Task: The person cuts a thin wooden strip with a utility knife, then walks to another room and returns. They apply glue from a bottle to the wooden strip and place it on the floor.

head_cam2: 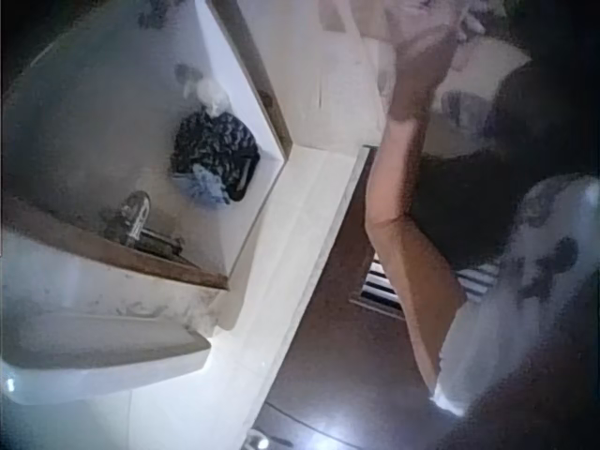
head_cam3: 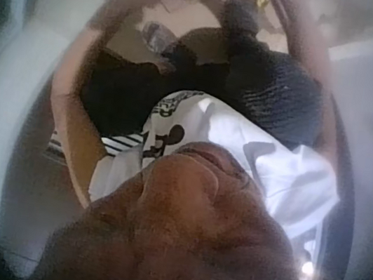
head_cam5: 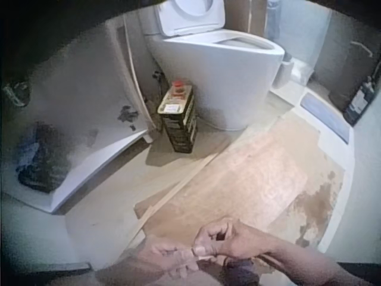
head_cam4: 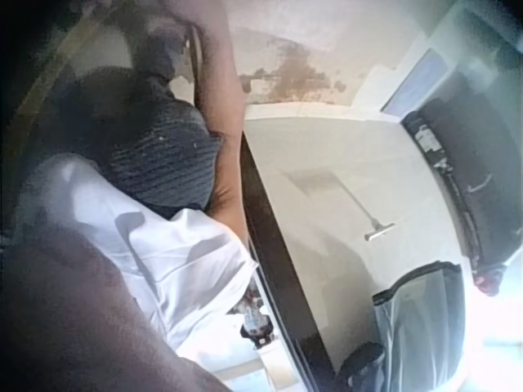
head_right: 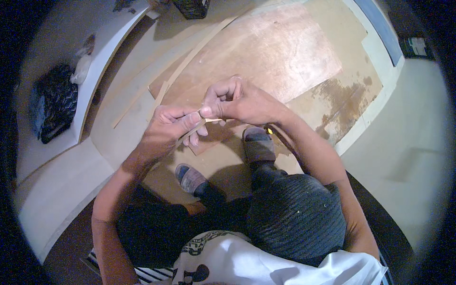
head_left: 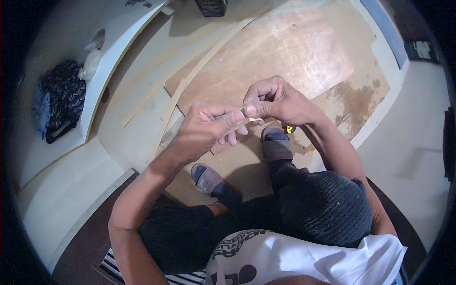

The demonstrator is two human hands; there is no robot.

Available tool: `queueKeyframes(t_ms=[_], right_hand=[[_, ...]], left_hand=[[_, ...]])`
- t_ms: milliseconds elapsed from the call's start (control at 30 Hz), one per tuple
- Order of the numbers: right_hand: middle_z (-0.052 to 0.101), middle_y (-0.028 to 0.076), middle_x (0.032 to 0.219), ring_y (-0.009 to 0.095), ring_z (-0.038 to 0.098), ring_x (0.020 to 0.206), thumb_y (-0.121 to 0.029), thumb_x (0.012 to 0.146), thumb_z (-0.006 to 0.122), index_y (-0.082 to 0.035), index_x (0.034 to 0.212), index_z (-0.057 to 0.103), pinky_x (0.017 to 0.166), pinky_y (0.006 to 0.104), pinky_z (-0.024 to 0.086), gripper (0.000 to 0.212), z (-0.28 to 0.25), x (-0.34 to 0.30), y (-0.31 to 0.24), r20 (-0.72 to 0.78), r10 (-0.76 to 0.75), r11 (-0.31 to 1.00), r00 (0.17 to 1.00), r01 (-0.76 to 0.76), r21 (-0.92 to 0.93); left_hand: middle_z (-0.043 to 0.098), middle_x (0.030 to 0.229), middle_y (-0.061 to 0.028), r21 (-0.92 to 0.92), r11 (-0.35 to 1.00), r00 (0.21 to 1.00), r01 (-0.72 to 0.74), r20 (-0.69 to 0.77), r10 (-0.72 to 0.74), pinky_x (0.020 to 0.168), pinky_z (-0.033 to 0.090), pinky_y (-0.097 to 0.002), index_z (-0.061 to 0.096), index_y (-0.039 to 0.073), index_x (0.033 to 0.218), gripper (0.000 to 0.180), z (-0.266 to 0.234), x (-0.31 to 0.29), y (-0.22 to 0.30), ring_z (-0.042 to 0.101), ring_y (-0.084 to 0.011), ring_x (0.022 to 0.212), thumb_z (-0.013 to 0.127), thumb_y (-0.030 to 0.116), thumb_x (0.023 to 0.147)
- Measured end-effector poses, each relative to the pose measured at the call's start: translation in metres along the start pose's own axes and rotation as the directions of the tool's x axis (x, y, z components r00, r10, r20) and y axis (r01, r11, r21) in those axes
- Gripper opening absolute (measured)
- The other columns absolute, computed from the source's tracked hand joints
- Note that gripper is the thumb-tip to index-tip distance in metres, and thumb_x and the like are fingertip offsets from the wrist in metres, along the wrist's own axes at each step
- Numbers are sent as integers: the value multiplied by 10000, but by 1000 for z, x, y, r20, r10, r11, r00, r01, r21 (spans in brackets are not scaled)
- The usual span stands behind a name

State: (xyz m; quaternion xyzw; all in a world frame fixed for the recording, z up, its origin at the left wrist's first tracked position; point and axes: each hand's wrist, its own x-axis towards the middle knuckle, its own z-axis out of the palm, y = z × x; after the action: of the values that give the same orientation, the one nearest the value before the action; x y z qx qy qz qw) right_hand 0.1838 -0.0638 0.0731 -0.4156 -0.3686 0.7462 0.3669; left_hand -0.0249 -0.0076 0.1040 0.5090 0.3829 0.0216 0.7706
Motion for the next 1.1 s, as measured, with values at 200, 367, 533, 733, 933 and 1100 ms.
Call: queueKeyframes(t_ms=[200, 367, 533, 733, 933, 1100], right_hand=[[609, 7, 699, 63, 531, 616, -177, 820, 719, -3, 833, 651, 546, 218, 421, 188, 3, -4, 0, -43, -12, 1000, 999, 12, -8], [621, 24, 696, 79, 568, 620, -172, 816, 721, 3, 830, 652, 549, 223, 436, 189, -6, -4, -4, 219, 55, 998, 974, -47, -38], [625, 30, 705, 88, 582, 626, -155, 809, 722, 11, 838, 644, 560, 223, 445, 186, -7, -3, -11, 268, 109, 989, 957, -76, -130], [617, 12, 712, 79, 568, 633, -170, 787, 748, -1, 836, 625, 566, 217, 436, 214, -3, 4, 16, 280, 24, 991, 960, -61, 122], [589, -17, 706, 66, 538, 656, -161, 794, 743, -17, 819, 612, 576, 213, 418, 196, -3, -5, 36, 234, 38, 988, 972, -71, 136], [589, -5, 683, 71, 524, 646, -124, 824, 702, -12, 785, 616, 580, 240, 423, 148, -7, -1, 2, 57, 38, 924, 998, -14, -382]], left_hand=[[670, 776, -57, 16, 1000, 999, 4, -41, -3, 513, 431, -191, 675, 0, 1002, 293, 4, -3, 2, 586, -69, 623, 605, 271, 915], [673, 792, -61, 34, 983, 968, 178, 176, -181, 544, 447, -190, 671, -3, 958, 271, -3, -5, 16, 606, -76, 654, 598, 255, 918], [674, 790, -63, 33, 985, 946, 171, 275, -174, 554, 452, -190, 669, -6, 955, 276, -7, -5, 12, 611, -79, 659, 617, 261, 905], [677, 793, -63, 35, 992, 967, 122, 219, -127, 550, 450, -192, 674, -7, 948, 270, -1, -7, 12, 617, -82, 654, 628, 255, 898], [671, 763, -53, 45, 993, 973, 113, 198, -120, 531, 440, -190, 679, -1, 919, 266, 8, -7, -5, 606, -76, 627, 623, 259, 901], [647, 711, -40, 104, 981, 981, 165, 87, -174, 509, 435, -196, 676, 1, 872, 284, -9, -3, -6, 583, -75, 588, 598, 271, 912]])
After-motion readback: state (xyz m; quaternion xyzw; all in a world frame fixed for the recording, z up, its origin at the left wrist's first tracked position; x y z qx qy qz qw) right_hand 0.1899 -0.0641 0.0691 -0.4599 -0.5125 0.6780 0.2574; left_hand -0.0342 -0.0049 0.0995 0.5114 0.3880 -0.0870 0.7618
